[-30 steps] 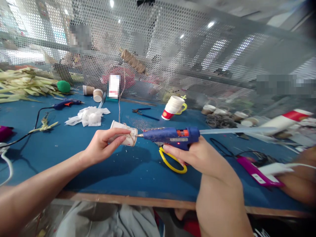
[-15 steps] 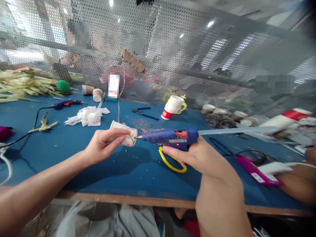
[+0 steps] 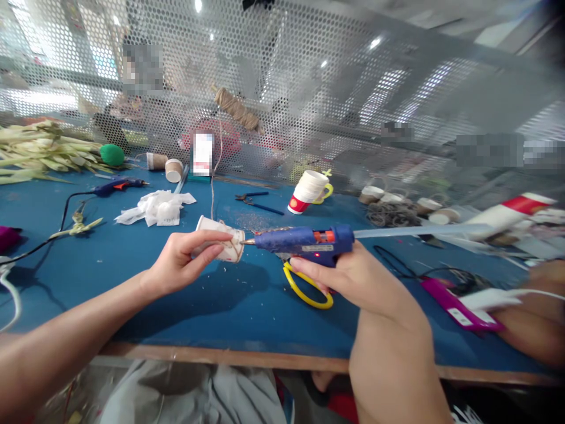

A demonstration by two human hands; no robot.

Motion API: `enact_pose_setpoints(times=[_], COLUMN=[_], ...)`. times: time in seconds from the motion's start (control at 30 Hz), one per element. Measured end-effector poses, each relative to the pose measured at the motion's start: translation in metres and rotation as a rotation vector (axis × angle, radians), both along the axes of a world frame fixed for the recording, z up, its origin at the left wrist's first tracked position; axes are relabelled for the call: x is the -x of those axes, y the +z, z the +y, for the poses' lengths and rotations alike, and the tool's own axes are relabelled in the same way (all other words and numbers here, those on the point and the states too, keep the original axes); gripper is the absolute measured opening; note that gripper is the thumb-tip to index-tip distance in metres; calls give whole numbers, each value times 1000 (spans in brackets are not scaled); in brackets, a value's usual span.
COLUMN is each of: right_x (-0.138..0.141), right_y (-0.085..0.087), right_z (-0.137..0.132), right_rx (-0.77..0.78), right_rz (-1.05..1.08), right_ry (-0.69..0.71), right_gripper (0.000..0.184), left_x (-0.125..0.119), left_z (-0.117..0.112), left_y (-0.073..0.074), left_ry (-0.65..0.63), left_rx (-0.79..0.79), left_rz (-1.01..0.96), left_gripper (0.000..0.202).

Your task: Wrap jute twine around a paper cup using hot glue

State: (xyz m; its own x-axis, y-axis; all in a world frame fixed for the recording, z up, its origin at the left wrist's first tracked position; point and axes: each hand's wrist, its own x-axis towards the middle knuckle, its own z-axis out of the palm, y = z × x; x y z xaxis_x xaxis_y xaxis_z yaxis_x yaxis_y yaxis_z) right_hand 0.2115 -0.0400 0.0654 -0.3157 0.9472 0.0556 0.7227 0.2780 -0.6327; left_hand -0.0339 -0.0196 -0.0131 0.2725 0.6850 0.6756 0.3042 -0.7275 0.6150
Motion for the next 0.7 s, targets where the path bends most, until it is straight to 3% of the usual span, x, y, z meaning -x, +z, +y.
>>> enact_pose_setpoints(times=[0.13,0.3,0.7], right_x=[1,3,3], right_y=[-1,0,-1], right_z=[2,3,-1], right_rx=[-51,-59,-8], right_rz=[6,-6,-28], right_ry=[-40,-42,-49], right_gripper=[20,23,23], left_x=[-1,0,-2], left_z=[-2,-3,1], left_y=[2,2,-1], left_ry=[-12,-31,-5], left_rx=[-34,-64,58], left_rz=[1,27,-39], left_gripper=[20,20,20])
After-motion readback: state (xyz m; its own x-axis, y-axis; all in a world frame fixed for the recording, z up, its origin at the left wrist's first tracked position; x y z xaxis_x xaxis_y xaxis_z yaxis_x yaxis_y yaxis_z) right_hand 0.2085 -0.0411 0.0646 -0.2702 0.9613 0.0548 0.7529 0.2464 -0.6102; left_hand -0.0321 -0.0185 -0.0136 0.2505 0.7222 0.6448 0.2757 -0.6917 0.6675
